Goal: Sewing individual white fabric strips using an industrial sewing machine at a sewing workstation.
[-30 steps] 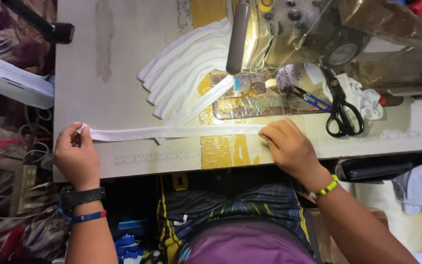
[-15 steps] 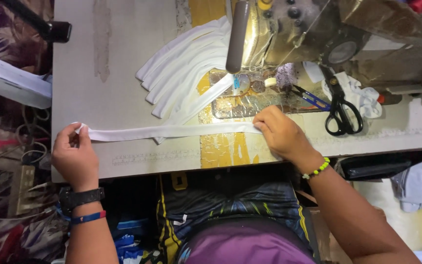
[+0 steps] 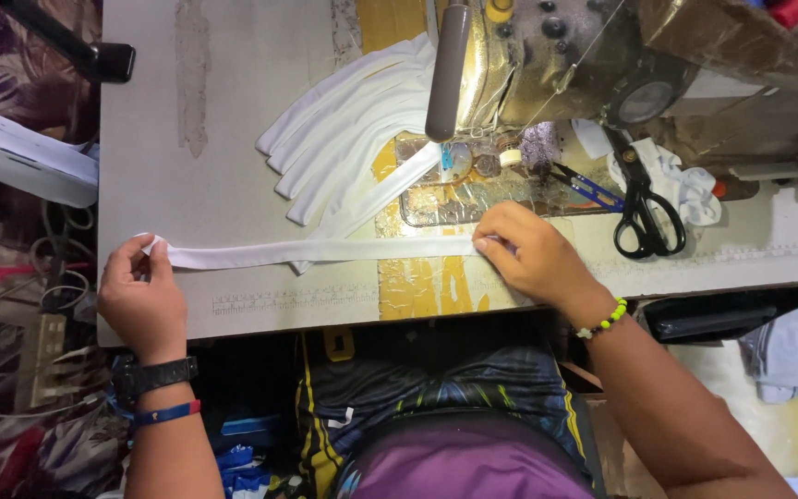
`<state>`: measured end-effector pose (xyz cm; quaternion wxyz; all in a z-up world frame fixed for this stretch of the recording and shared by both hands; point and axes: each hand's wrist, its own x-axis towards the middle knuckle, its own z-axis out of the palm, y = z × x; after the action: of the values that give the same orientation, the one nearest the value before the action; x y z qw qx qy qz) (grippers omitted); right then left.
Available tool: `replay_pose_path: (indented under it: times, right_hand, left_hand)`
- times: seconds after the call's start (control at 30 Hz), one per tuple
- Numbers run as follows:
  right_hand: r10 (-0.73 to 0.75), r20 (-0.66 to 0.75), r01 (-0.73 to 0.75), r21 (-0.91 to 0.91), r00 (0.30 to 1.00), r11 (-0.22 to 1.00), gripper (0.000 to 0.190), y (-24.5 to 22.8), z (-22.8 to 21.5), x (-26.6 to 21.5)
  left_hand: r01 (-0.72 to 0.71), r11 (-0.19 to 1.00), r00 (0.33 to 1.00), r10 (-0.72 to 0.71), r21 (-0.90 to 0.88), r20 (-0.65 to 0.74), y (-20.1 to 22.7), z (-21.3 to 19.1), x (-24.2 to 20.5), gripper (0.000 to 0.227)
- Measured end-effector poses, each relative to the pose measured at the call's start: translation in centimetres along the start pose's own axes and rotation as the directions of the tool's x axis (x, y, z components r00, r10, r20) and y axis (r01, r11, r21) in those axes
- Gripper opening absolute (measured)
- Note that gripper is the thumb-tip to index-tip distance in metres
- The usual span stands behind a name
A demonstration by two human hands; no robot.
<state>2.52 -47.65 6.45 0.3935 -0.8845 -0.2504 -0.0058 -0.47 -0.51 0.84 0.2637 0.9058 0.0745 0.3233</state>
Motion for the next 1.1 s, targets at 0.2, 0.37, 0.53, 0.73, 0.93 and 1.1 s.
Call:
replay_pose_path:
  times: [0.2, 0.37, 0.53, 0.73, 0.93, 1.1]
  right_hand:
    - [0.374, -0.015, -0.372, -0.139, 0.927, 0.918, 0.024, -0.8, 0.9, 1.9]
    - [0.407, 0.036, -0.397, -0.164, 0.913, 0.903, 0.024, 0.4, 2.5, 2.7]
    - [0.489, 0.099, -0.486, -0.058, 0.866, 0.872, 0.023, 0.3, 1.0, 2.4]
    - [0.585, 0.270, -0.630, 0.124, 0.765, 0.767, 0.024, -5.6, -2.4, -2.7]
    - [0.468, 0.482, -0.529, -0.011, 0.740, 0.848, 0.027, -1.9, -2.7, -5.8]
    - [0.175, -0.272, -0.251, -0.275, 0.946, 0.928, 0.007, 8.6, 0.0, -7.0]
  left_hand:
    - [-0.015, 1.000, 1.000, 0.015, 0.018, 0.002, 0.0, -0.1, 0.0, 0.008]
    - [-0.017, 1.000, 1.000, 0.017, 0.015, -0.003, 0.0, 0.0, 0.0, 0.008]
    - [-0.022, 1.000, 1.000, 0.022, 0.011, 0.000, -0.1, -0.1, 0.0, 0.008]
    - [-0.004, 1.000, 1.000, 0.004, 0.005, -0.025, -0.6, 0.1, -0.1, 0.009]
    - [-0.057, 0.997, 0.996, 0.060, 0.055, -0.066, -1.6, 0.5, -0.1, 0.023]
    - [-0.046, 0.968, 0.971, -0.015, -0.248, -0.239, -1.8, 0.4, -0.1, 0.016]
